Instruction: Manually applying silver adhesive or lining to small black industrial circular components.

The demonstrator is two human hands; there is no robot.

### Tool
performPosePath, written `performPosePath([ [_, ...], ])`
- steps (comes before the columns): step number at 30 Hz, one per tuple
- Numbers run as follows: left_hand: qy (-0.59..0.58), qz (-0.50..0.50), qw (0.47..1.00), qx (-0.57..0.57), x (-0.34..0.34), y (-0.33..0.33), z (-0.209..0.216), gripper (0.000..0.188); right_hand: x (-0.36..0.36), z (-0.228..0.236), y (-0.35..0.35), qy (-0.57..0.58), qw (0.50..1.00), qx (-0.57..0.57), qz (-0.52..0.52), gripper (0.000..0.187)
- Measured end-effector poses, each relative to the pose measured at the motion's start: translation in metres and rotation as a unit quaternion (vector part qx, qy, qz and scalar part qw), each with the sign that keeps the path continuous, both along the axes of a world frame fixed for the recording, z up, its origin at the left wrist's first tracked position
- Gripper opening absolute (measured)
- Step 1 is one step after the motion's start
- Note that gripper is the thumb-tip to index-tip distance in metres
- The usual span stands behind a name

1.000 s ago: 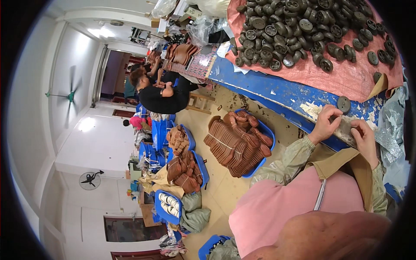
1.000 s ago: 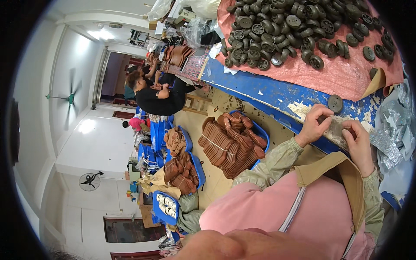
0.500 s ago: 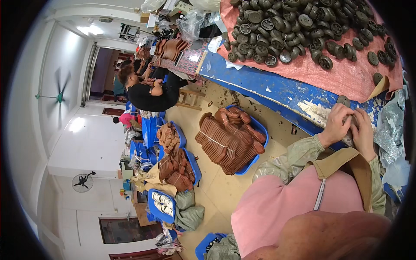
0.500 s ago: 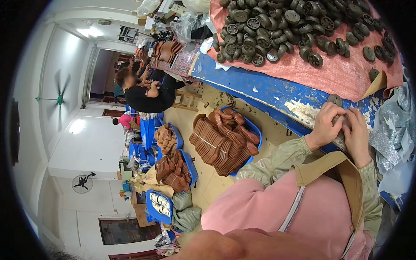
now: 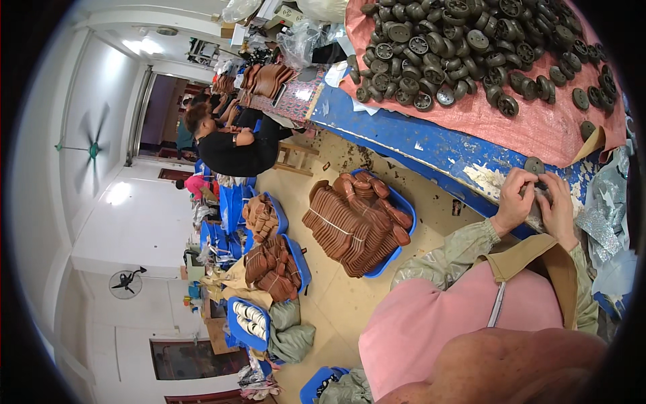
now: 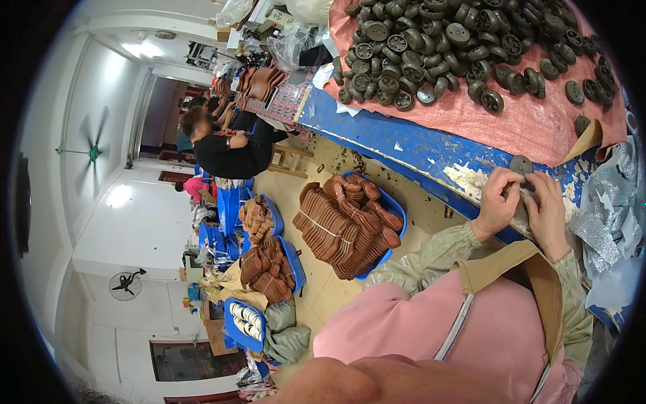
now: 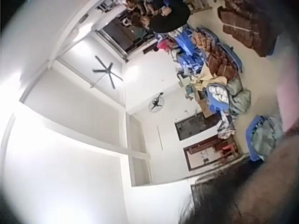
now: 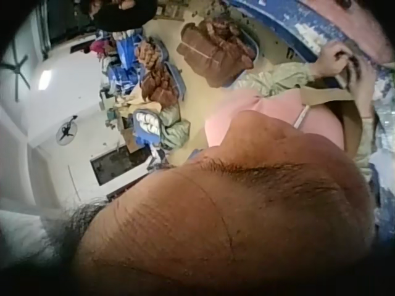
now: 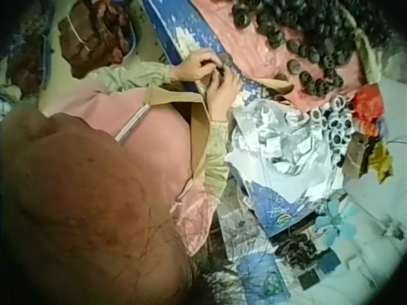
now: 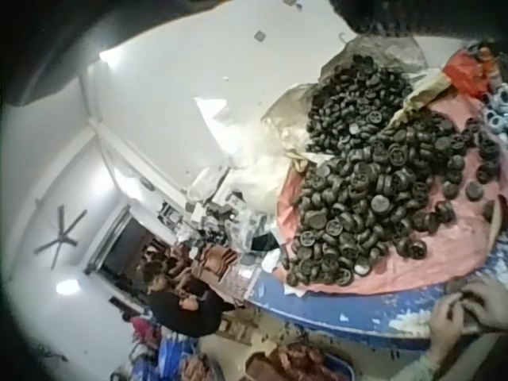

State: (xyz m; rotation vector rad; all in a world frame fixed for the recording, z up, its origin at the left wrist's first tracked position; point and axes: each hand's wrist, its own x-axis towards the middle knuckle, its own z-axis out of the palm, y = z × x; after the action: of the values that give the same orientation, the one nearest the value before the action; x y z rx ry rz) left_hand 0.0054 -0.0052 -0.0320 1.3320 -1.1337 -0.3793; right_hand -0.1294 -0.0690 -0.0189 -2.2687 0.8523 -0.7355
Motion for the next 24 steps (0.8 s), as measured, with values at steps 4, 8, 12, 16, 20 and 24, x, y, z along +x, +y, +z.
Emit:
performPosePath([
  [4,-0.016,0.002,1.000,-0.014,0.000,-0.001,-0.002,0.013,0.005,0.006,0.001,-0.003,1.000,0.009,-0.003,0.044],
  [8,-0.013,0.009,1.000,-0.013,0.000,0.000,0.000,0.011,0.013,0.017,0.003,-0.006,0.999,-0.032,-0.016,0.041],
  [12,-0.017,0.005,1.000,-0.017,-0.001,-0.001,0.002,0.011,0.011,0.001,-0.011,-0.011,0.999,-0.009,-0.030,0.037],
  [16,0.002,0.007,1.000,-0.021,0.002,0.000,0.002,0.010,0.016,0.006,-0.010,-0.031,0.999,-0.012,-0.028,0.035],
  [20,0.020,0.006,1.000,-0.023,0.001,0.000,-0.002,0.010,0.018,0.012,-0.009,-0.007,0.999,-0.037,-0.026,0.036],
  [24,0.014,0.006,1.000,-0.017,0.001,0.000,-0.008,0.010,0.019,0.001,-0.014,0.007,0.998,-0.047,-0.038,0.037],
])
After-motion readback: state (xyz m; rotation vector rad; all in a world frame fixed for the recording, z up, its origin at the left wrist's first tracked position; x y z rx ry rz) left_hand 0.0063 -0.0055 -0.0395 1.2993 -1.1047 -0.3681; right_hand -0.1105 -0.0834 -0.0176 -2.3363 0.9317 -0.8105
